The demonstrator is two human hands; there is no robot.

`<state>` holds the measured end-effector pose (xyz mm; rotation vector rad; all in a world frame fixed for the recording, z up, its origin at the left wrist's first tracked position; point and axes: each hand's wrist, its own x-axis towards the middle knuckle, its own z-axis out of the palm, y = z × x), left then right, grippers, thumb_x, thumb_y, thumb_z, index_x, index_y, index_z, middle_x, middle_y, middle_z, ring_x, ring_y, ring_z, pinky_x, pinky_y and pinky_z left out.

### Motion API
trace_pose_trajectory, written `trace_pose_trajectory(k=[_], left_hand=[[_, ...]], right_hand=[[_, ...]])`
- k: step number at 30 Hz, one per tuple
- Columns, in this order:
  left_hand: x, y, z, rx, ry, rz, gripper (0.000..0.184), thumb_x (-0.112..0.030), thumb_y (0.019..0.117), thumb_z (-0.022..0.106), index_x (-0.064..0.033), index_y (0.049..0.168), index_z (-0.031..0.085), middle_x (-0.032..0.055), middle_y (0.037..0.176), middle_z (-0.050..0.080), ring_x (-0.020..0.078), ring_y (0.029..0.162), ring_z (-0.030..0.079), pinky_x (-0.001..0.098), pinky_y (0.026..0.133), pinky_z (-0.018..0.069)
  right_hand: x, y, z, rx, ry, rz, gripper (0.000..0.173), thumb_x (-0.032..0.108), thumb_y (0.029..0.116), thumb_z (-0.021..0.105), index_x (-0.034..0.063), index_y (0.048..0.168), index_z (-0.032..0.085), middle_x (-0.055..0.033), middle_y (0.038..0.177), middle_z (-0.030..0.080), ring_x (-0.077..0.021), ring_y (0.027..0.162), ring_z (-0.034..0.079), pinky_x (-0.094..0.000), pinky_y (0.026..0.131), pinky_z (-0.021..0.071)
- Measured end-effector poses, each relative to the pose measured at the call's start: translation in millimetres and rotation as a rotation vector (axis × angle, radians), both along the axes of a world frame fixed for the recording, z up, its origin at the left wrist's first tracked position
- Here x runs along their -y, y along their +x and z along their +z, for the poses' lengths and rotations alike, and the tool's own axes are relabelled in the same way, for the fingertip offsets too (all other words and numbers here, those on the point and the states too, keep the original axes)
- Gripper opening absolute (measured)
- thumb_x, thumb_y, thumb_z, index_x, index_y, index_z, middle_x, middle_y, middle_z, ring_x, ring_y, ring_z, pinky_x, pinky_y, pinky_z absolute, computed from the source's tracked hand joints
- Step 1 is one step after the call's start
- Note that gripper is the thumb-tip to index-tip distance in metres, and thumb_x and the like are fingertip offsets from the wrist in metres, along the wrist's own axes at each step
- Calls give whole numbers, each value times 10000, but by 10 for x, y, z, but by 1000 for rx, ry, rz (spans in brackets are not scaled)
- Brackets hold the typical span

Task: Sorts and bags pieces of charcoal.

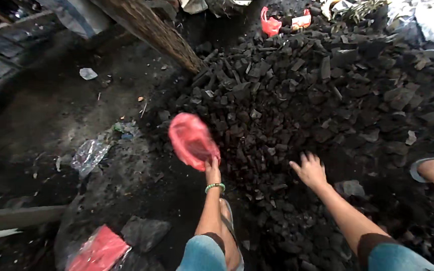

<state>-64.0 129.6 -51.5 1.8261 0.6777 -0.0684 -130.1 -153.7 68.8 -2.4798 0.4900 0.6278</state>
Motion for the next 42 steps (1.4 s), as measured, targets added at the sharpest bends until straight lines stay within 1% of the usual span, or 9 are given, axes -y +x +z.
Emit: trace_pose_trajectory(k=[2, 4, 6, 10, 19, 21, 27, 37, 42], left_hand=[[-71, 45, -150, -172, 53, -121, 658, -397, 1112, 390, 50, 1576, 257, 286, 1603, 325, 384, 1511, 299, 531, 1238, 220], [50, 83, -211, -261, 66, -173, 695, -441, 1105, 385, 55, 1574, 255, 301, 1598, 321, 407, 1506, 298, 549, 1231, 223], [235, 76, -297, -292, 162, -163, 761, -483, 1073, 466, 58, 1570, 267, 335, 1561, 360, 471, 1479, 320, 602, 1203, 260], [413, -8, -294, -267, 252, -244, 744, -460, 1066, 500, 7, 1593, 259, 264, 1618, 321, 439, 1536, 205, 593, 1250, 87], [568, -185, -297, -276, 197, -294, 716, -498, 1060, 488, -23, 1575, 340, 274, 1537, 445, 484, 1457, 349, 637, 1191, 239], [623, -260, -281, -266, 164, -320, 725, -503, 1062, 481, -26, 1583, 318, 291, 1521, 452, 478, 1427, 398, 634, 1166, 292], [760, -439, -198, -305, 72, -365, 755, -502, 1060, 486, -55, 1616, 238, 280, 1560, 405, 437, 1438, 406, 610, 1166, 313], [1166, -737, 78, -339, 30, -586, 620, -441, 1086, 457, -26, 1544, 407, 269, 1494, 496, 409, 1408, 457, 576, 1167, 331], [1702, -987, 270, -359, 11, -977, 557, -448, 1076, 478, 22, 1345, 611, 273, 1280, 644, 404, 1241, 596, 592, 1085, 417]], right_hand=[[-56, 11, -1180, 272, -106, -37, 819, 632, 973, 555, 20, 1510, 474, -252, 1607, 360, -477, 1523, 229, -760, 1167, 90], [40, 208, -1358, 50, -122, 45, 876, 713, 922, 566, 110, 1546, 444, -191, 1629, 347, -441, 1526, 239, -746, 1133, 214], [126, 323, -1292, -30, -108, 92, 848, 710, 898, 609, 120, 1499, 510, -193, 1551, 458, -453, 1455, 362, -716, 1052, 350], [250, 491, -1246, -139, 60, 80, 848, 709, 917, 582, 99, 1498, 487, -276, 1314, 633, -489, 1247, 579, -693, 1005, 434], [-133, 302, -1333, -116, 51, 126, 907, 712, 877, 639, 227, 1594, 366, -204, 1432, 581, -423, 1353, 511, -688, 1077, 348], [6, 372, -1324, -122, 170, 102, 849, 681, 903, 632, 209, 1574, 411, -267, 1321, 639, -482, 1246, 584, -703, 1024, 405], [248, 451, -1372, -181, 431, 8, 825, 651, 971, 550, 83, 1558, 432, -244, 1534, 475, -438, 1444, 414, -665, 1168, 290], [121, -263, -1205, -409, 172, 310, 785, 693, 964, 509, 253, 1601, 375, -225, 1444, 573, -436, 1348, 523, -654, 1113, 363], [359, -666, -1024, -449, 127, 513, 741, 619, 958, 599, 59, 1442, 567, -260, 1355, 621, -438, 1320, 541, -625, 1150, 326]])
